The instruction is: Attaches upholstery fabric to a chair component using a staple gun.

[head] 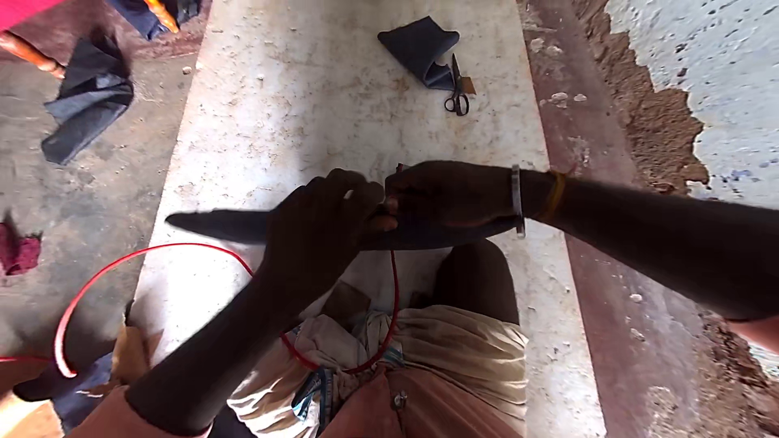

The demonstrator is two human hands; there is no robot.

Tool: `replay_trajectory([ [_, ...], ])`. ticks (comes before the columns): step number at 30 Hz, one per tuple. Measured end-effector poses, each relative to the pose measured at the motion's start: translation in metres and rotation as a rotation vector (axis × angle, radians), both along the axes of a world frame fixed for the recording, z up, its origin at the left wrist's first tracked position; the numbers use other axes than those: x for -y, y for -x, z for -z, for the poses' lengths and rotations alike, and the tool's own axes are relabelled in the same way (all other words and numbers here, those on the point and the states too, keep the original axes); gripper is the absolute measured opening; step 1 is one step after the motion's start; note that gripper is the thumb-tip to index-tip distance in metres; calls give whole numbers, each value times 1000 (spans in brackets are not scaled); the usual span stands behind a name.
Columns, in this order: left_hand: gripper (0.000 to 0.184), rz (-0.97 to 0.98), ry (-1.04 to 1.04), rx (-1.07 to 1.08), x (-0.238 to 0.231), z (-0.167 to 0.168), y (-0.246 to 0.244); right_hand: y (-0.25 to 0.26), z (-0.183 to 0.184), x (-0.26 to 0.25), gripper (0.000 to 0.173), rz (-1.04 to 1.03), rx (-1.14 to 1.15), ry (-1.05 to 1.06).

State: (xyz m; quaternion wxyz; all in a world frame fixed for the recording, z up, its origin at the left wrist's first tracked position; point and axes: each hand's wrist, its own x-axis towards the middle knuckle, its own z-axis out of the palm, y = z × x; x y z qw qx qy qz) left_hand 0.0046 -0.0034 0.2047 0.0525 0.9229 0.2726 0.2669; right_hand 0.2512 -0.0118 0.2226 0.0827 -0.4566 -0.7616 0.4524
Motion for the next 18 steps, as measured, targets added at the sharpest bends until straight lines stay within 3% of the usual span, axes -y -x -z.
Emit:
replay_trajectory([
  [2,21,76,-191,47,13,14,-5,-2,-2,-5,32,68,-26,53],
  [8,55,132,-434,45,16,79,-10,-3,14,5,32,149,-296,269],
  [14,60,136,-532,111,7,82,-16,-1,22,9,34,89,-292,268],
  [18,59,99,-478,97,10,71,-20,2,27,10,30,166,-271,300],
])
